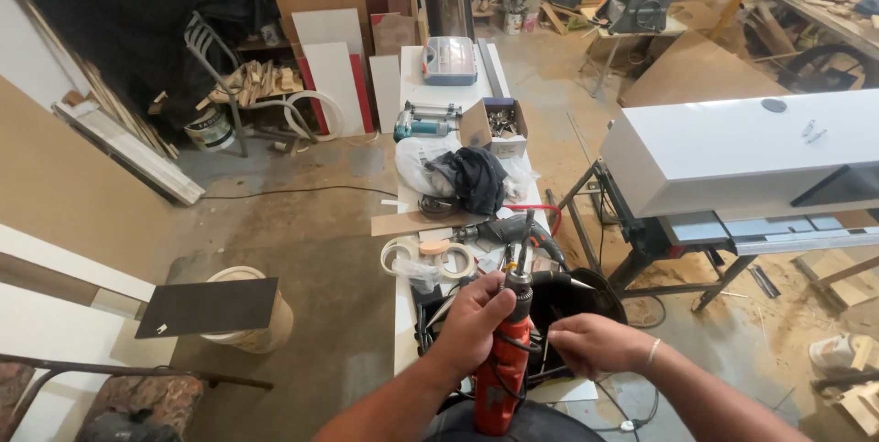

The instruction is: The person prepares to adjust cabinet hardware by searching through a tool bag, retrieving a power drill, and selecting a bit from a screwdriver bit set.

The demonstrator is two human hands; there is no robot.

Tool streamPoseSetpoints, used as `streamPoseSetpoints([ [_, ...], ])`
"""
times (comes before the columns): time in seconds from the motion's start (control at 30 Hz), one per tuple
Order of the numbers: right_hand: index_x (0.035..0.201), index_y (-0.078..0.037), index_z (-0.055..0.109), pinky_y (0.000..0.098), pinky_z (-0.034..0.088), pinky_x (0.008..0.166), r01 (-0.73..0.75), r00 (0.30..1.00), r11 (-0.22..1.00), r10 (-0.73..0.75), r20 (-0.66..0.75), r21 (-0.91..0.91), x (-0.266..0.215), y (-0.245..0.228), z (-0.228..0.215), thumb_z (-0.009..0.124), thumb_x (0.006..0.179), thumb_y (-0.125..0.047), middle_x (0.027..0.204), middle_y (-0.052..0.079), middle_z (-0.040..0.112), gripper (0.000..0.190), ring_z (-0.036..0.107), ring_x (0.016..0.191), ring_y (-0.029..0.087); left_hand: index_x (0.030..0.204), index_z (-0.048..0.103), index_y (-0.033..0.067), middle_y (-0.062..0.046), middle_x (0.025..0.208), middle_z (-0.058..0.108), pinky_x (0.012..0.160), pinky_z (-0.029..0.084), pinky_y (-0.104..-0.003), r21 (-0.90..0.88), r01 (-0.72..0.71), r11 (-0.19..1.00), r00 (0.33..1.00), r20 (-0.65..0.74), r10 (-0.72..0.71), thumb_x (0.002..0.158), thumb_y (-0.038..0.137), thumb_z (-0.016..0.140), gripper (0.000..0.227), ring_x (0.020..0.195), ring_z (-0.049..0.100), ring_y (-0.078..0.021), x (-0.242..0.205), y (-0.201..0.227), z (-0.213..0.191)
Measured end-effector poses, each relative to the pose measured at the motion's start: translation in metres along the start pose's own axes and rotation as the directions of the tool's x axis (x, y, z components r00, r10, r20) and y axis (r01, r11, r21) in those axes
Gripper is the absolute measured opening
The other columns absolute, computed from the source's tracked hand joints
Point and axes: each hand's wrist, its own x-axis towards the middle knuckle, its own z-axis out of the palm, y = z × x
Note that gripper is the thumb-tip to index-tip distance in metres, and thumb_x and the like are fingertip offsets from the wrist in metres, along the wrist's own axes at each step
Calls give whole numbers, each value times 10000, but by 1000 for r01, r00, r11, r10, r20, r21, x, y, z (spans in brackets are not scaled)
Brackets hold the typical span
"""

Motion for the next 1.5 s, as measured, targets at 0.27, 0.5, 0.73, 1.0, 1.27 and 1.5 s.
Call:
streamPoseSetpoints([
  [0.27, 1089, -238, 739, 355, 563, 884, -189, 981, 558, 78, -175, -808, 4, 13, -14, 432, 1055, -492, 1064, -29, 740, 399, 694, 976, 170, 858, 592, 98, -12, 694, 542, 525, 518, -294, 166, -62, 984, 937, -330, 114, 919, 433, 692, 355, 591, 511, -118, 3, 9, 10],
  [0.5, 1060, -202, 723, 251, 545, 754, -221, 972, 435, 166, -164, -873, -1, 2, -25, 484, 1067, -451, 931, -38, 683, 345, 643, 837, 102, 869, 582, 101, -7, 721, 535, 532, 519, -295, 91, -9, 996, 929, -367, 42, 944, 390, 690, 318, 597, 518, -118, 3, 4, 5],
  [0.73, 1033, -243, 714, 187, 520, 700, -207, 976, 468, 164, -145, -859, -3, -34, -32, 488, 1073, -412, 860, -58, 630, 285, 575, 740, 54, 895, 585, 96, -25, 718, 551, 538, 542, -323, 13, 77, 997, 910, -410, -64, 951, 395, 679, 319, 582, 559, -151, 2, 7, 4],
  [1.0, 963, -164, 685, 271, 555, 712, 219, 845, 924, -340, -412, -313, -43, -90, -27, 603, 995, -290, 827, 10, 725, 153, 658, 741, 136, 890, 589, 100, -46, 687, 580, 522, 526, -317, 57, 76, 995, 916, -398, -47, 969, 405, 655, 321, 553, 606, -172, -4, 15, 12],
  [1.27, 1003, -64, 728, 327, 602, 800, 600, 276, 579, -798, -536, -552, -35, -71, 10, 675, 915, -127, 931, 71, 752, 121, 730, 852, 204, 898, 609, 117, -19, 736, 586, 593, 507, -304, 163, 39, 986, 925, -378, 25, 956, 478, 612, 366, 635, 556, -132, -4, 10, 12],
  [1.5, 1062, -39, 691, 359, 611, 781, 452, -87, 233, -949, -303, -861, -30, -75, 11, 683, 930, -53, 962, 108, 729, 133, 694, 841, 243, 909, 635, 117, -20, 763, 611, 651, 502, -311, 202, 4, 979, 930, -360, 71, 982, 414, 610, 307, 691, 574, -129, -8, 14, 17],
])
